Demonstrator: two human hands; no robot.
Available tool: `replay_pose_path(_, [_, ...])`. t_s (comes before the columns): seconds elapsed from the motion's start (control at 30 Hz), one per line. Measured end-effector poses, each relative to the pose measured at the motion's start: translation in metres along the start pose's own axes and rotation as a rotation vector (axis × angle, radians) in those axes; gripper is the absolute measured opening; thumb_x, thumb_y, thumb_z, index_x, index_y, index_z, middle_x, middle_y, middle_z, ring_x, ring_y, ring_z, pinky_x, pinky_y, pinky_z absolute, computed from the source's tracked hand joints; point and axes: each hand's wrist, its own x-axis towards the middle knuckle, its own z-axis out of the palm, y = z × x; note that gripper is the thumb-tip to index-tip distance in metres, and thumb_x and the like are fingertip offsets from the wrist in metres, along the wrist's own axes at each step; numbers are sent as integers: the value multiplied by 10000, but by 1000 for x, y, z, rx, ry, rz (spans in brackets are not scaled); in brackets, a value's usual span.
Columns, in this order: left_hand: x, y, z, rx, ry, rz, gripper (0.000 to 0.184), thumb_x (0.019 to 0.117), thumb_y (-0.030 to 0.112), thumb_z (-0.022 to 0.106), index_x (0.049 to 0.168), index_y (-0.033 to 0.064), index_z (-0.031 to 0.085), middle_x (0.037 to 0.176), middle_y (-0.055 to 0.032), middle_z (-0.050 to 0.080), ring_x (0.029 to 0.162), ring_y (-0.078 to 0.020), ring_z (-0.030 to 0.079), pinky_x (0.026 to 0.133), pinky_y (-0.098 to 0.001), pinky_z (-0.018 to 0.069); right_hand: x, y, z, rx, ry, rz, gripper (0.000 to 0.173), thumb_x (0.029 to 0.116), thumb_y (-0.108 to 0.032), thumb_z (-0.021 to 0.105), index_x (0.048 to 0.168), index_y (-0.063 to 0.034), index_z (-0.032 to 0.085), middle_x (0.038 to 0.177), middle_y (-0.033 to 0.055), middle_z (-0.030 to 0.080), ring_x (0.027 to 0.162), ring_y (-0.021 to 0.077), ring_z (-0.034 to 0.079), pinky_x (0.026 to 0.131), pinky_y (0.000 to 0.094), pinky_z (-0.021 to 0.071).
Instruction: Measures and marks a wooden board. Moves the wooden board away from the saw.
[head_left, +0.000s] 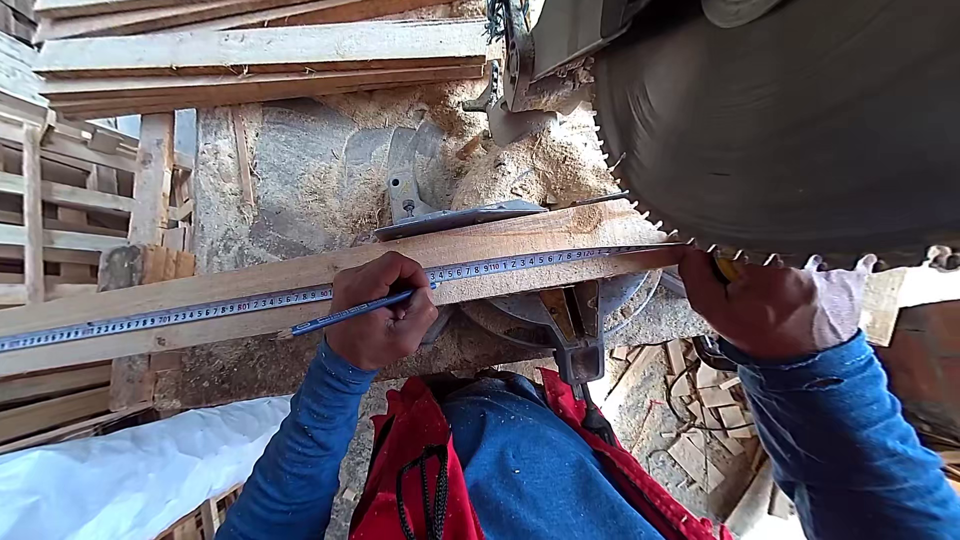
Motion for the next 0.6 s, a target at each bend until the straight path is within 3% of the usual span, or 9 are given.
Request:
replay_pose_path(0.33, [0, 3, 0, 11, 1, -4, 76, 860, 145, 633, 879, 83, 673, 686, 58, 611, 544, 8, 531, 455, -161, 436, 0, -4, -5, -47, -6, 0, 522, 1017, -496, 485, 981, 0, 643, 884, 312, 672, 854, 538, 673, 632, 714, 461])
replay_pose_path(0.6, [0, 1, -2, -9, -25, 17, 78, 853, 132, 630, 881, 73, 672, 680, 52, 608, 541, 7, 528, 455, -159, 437, 1, -3, -4, -39, -4, -5, 502, 1013, -499, 487, 987, -28, 660, 898, 291, 684, 865, 516, 683, 641, 711, 474])
